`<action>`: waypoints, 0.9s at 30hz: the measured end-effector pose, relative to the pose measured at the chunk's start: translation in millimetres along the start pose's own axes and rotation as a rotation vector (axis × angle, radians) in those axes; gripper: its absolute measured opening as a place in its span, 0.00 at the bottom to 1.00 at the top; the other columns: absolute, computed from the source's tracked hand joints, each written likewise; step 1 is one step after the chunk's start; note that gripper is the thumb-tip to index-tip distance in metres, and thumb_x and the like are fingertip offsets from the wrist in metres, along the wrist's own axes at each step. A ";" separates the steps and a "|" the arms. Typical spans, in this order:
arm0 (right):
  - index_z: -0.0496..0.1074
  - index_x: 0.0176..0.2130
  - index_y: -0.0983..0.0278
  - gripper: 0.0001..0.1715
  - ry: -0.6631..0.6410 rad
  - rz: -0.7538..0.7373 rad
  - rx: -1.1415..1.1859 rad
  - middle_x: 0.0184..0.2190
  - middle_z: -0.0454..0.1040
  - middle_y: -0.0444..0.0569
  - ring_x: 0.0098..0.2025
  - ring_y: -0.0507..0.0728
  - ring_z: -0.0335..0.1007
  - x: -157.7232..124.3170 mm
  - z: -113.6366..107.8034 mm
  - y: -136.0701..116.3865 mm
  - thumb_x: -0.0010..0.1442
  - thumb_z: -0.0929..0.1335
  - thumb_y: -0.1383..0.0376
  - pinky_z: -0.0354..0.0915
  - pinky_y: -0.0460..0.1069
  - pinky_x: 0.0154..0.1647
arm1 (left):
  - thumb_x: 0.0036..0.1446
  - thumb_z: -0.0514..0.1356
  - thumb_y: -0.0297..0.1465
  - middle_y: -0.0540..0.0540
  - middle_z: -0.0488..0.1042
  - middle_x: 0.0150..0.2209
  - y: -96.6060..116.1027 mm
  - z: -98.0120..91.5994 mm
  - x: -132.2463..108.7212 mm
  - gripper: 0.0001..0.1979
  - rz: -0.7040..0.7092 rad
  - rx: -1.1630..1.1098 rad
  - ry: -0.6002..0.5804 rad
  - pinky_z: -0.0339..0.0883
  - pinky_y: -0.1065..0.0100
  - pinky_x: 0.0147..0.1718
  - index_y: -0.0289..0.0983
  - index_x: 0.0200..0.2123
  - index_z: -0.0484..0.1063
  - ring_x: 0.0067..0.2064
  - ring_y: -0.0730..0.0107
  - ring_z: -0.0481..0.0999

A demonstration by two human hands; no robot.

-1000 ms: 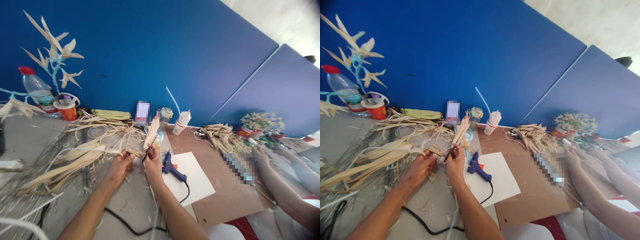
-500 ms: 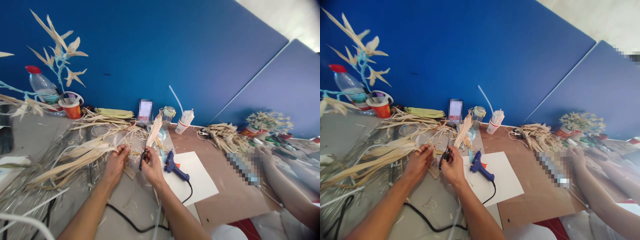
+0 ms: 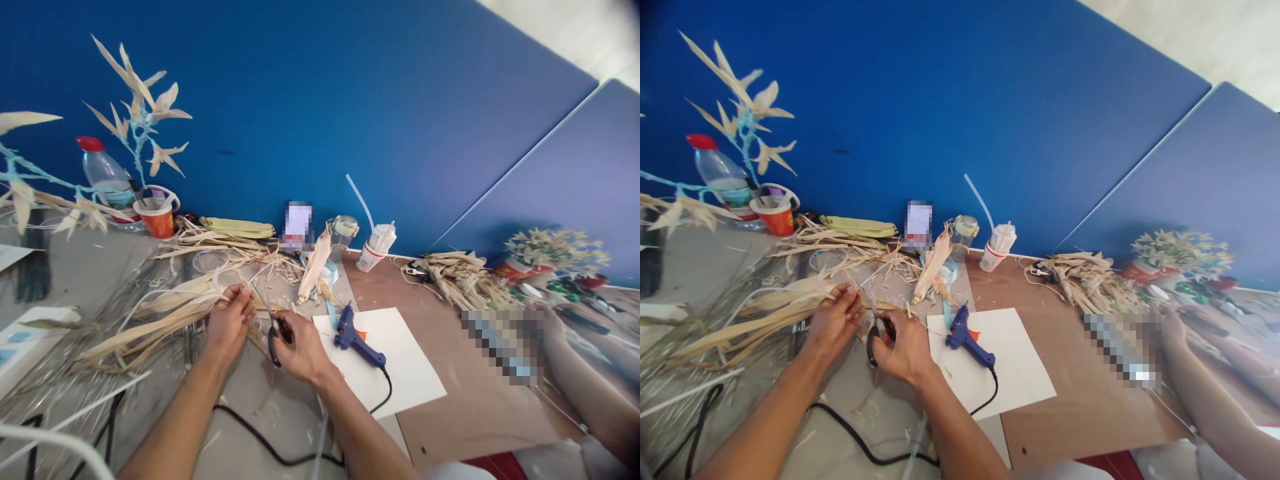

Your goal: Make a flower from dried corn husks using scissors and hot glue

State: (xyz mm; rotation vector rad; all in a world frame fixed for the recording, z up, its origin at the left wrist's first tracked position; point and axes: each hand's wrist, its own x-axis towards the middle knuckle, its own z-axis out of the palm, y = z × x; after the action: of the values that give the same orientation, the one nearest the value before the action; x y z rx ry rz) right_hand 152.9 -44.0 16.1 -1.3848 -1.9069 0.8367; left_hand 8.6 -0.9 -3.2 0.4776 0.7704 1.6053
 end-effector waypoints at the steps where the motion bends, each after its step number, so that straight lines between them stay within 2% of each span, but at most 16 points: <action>1: 0.72 0.43 0.64 0.18 -0.010 0.001 -0.017 0.23 0.69 0.42 0.25 0.52 0.64 -0.1 0.4 0.1 0.49 0.66 0.67 0.59 0.45 0.28 | 0.38 0.72 0.29 0.59 0.63 0.19 -0.3 0.2 -0.4 0.17 -0.007 0.005 0.000 0.52 0.79 0.16 0.36 0.28 0.67 0.17 0.86 0.54; 17: 0.73 0.40 0.65 0.16 -0.022 -0.016 -0.020 0.22 0.66 0.41 0.24 0.50 0.61 -0.3 3.3 1.4 0.51 0.64 0.67 0.57 0.44 0.27 | 0.35 0.74 0.32 0.58 0.64 0.19 -1.4 2.5 -2.3 0.18 -0.036 0.030 0.001 0.52 0.80 0.15 0.35 0.26 0.68 0.17 0.86 0.55; 27: 0.73 0.45 0.65 0.18 -0.031 -0.005 -0.054 0.23 0.70 0.43 0.25 0.51 0.63 -1.8 6.7 2.0 0.53 0.65 0.66 0.58 0.45 0.28 | 0.35 0.74 0.34 0.59 0.62 0.18 0.3 3.3 -3.0 0.20 -0.040 0.035 0.023 0.53 0.80 0.16 0.35 0.27 0.67 0.17 0.86 0.54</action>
State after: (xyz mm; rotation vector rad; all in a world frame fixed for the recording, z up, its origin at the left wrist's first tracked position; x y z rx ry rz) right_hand 149.2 -46.1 10.2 -1.4061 -1.9688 0.8134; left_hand 11.2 -3.1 -0.3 0.4666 0.8215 1.5652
